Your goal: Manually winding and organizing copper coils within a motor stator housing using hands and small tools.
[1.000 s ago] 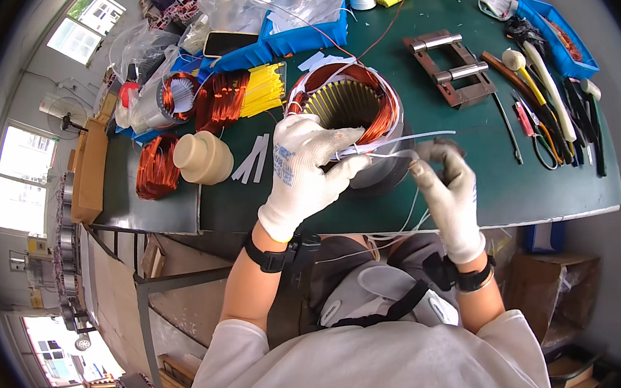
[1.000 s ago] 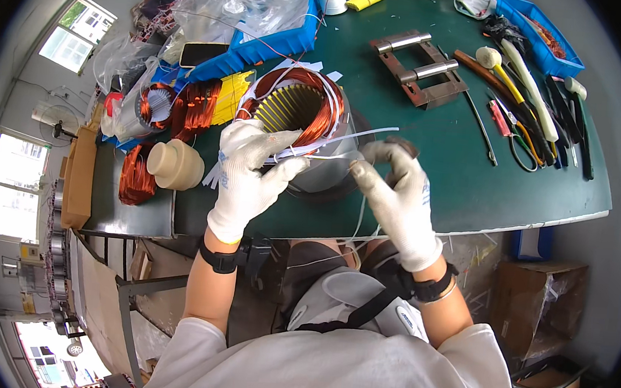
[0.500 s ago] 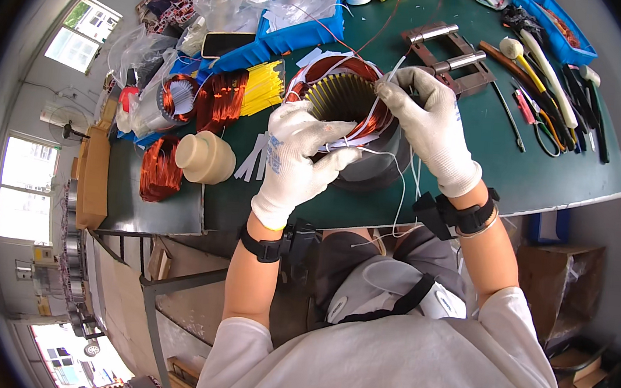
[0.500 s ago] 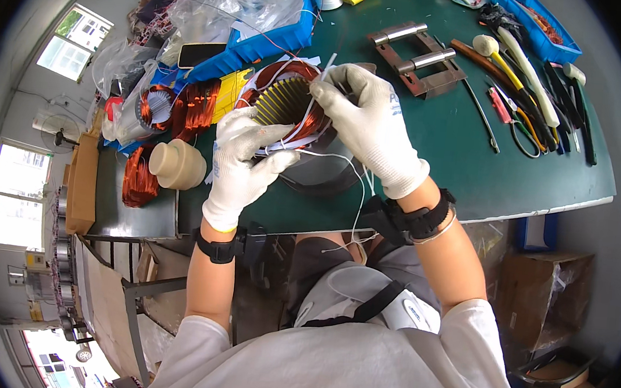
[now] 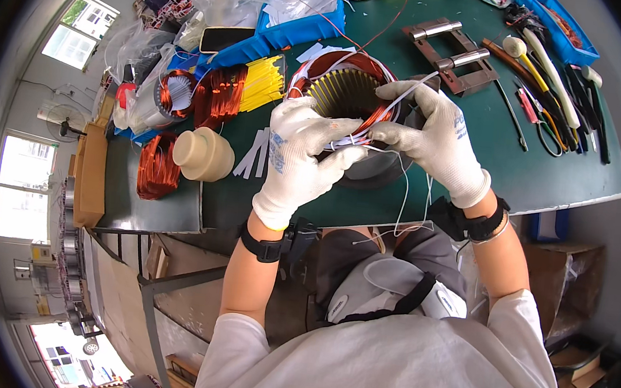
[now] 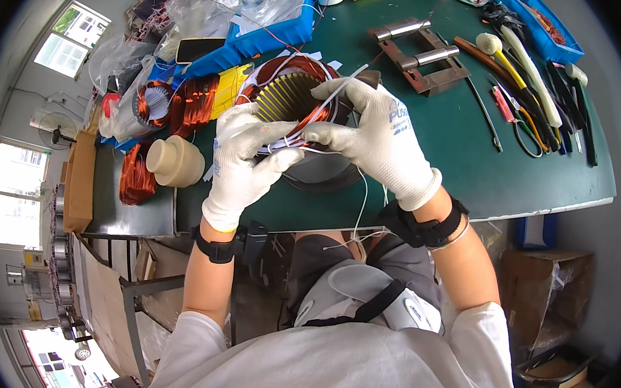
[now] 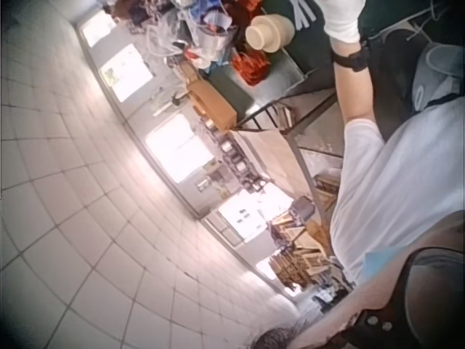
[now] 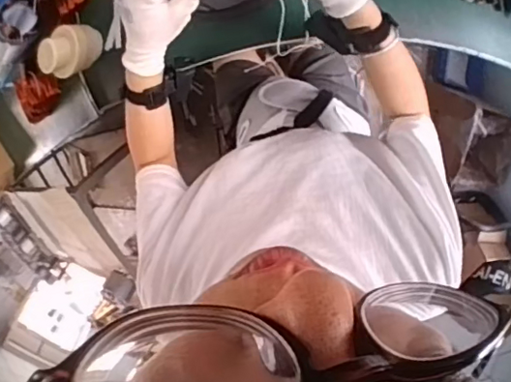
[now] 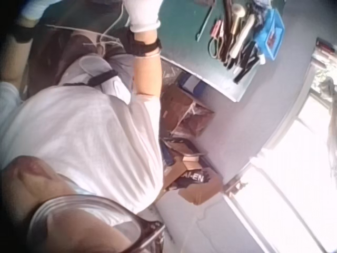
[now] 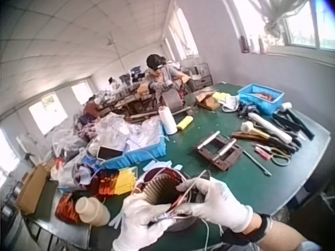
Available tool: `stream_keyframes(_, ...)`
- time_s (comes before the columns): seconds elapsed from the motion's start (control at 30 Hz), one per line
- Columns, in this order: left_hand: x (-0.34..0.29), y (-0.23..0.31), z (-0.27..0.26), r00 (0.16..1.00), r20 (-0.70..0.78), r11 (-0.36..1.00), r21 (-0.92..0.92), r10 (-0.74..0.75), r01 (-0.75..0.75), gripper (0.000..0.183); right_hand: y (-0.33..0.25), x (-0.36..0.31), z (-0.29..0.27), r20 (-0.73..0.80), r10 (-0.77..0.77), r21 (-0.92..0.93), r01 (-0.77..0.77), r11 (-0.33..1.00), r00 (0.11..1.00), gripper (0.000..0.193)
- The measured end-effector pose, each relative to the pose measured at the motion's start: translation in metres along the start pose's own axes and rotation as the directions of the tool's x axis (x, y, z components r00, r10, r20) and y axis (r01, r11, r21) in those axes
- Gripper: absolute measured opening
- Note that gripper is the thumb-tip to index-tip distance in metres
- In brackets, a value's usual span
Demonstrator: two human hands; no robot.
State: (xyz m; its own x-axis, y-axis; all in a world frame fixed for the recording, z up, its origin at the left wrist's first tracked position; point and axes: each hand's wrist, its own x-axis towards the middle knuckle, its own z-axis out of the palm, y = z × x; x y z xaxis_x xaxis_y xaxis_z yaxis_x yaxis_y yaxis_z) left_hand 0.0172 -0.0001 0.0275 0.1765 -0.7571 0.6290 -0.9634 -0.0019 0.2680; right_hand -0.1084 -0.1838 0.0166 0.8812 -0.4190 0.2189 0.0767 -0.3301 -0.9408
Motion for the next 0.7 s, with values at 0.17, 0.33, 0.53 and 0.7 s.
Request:
stream_keyframes(0.17, 0.000, -0.001, -0.001, 1.000, 0.018, 1.000, -0.017, -0.024, 0.024, 0.032, -0.014, 0.005, -0.008, 0.059, -0.011, -0.053, 0.014, 0.998, 0.998, 0.044)
stream_keyframes(0.33, 0.002, -0.003, -0.001, 0.999, -0.009, 0.998, -0.061, 0.030, -0.031, 0.032, 0.005, -0.032, -0.027, 0.003, 0.069, -0.024, -0.069, 0.997, 0.998, 0.045)
stream_keyframes(0.53, 0.006, -0.005, 0.000, 0.996, -0.047, 0.997, -0.003, 0.075, -0.075, 0.027, 0.020, -0.074, -0.010, -0.213, -0.194, -0.546, 0.048, 0.836, 0.958, 0.045)
stream_keyframes(0.7, 0.003, -0.007, -0.001, 0.997, -0.040, 0.997, 0.026, 0.067, -0.066, 0.027, 0.010, -0.069, 0.023, -0.182, -0.380, -0.518, 0.240, 0.821, 0.907, 0.041)
